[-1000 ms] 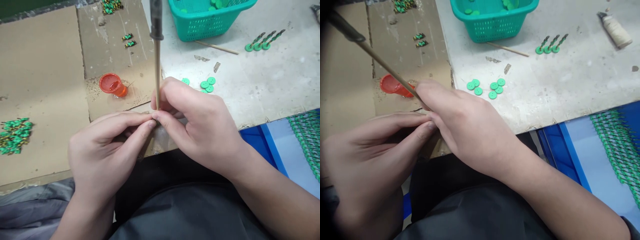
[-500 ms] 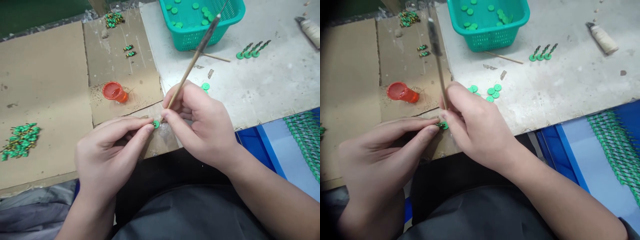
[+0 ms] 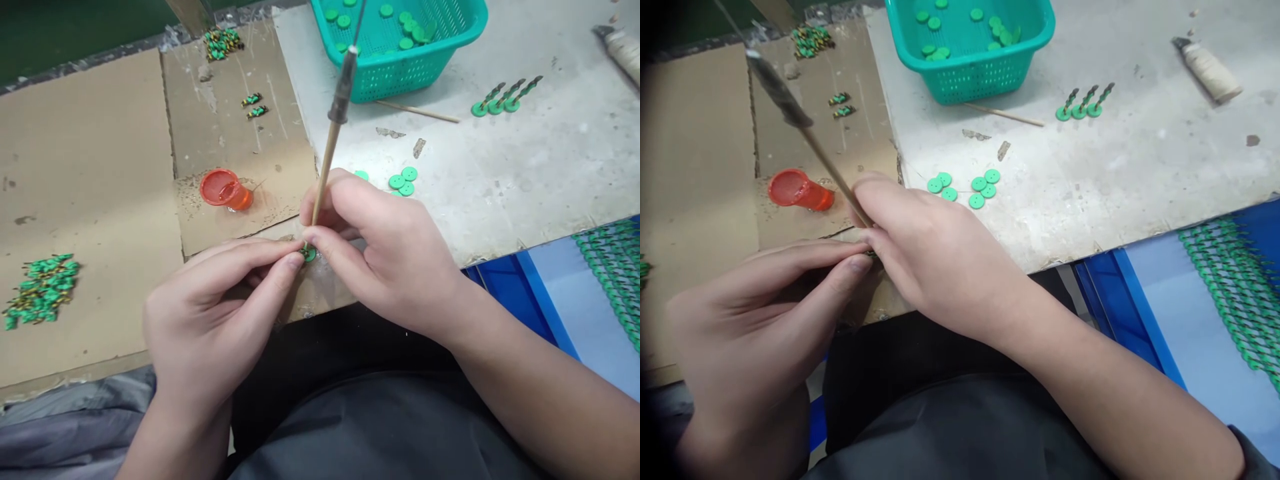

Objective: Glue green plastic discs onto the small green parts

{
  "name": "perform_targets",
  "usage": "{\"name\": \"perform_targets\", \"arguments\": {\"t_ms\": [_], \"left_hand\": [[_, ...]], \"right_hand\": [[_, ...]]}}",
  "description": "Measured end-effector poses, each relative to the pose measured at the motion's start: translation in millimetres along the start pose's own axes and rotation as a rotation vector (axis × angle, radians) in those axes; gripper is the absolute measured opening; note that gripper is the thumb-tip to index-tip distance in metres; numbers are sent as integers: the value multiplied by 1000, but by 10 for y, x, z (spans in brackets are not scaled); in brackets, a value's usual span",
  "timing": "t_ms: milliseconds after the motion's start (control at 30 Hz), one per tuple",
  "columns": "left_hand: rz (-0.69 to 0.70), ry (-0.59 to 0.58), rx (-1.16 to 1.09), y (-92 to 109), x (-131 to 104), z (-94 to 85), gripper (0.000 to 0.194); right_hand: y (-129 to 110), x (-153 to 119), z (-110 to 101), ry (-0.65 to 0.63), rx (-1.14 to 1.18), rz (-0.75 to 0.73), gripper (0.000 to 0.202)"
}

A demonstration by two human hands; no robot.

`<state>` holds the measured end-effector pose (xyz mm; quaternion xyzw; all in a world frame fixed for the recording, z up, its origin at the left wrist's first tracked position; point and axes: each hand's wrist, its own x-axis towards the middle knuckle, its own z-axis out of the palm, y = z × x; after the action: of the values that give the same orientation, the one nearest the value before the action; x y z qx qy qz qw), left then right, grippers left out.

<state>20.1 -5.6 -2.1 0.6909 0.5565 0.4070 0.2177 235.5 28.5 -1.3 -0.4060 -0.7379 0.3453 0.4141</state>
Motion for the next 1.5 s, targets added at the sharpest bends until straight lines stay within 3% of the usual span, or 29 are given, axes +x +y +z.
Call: {"name": "perform_targets", "arguments": {"t_ms": [500,800,1000,1100,1500], "left_hand": [[44,-9,-14,-11,9,18,40],[106,-7,9,-32,11,-2,25],[14,15,40,10,19,8,24],[5,19,50,29,20,9,22],[66,8,46,26,23,27,24]], "right_hand": [[-1,13,17,-52,-17,-96,17],[-15,-94,121,-29,-187,-205,26],[37,-83,59,116,34,-27,14],[51,-99,52,127,72,35,11],[77,-98,73,121,-54,-137,21]]}}
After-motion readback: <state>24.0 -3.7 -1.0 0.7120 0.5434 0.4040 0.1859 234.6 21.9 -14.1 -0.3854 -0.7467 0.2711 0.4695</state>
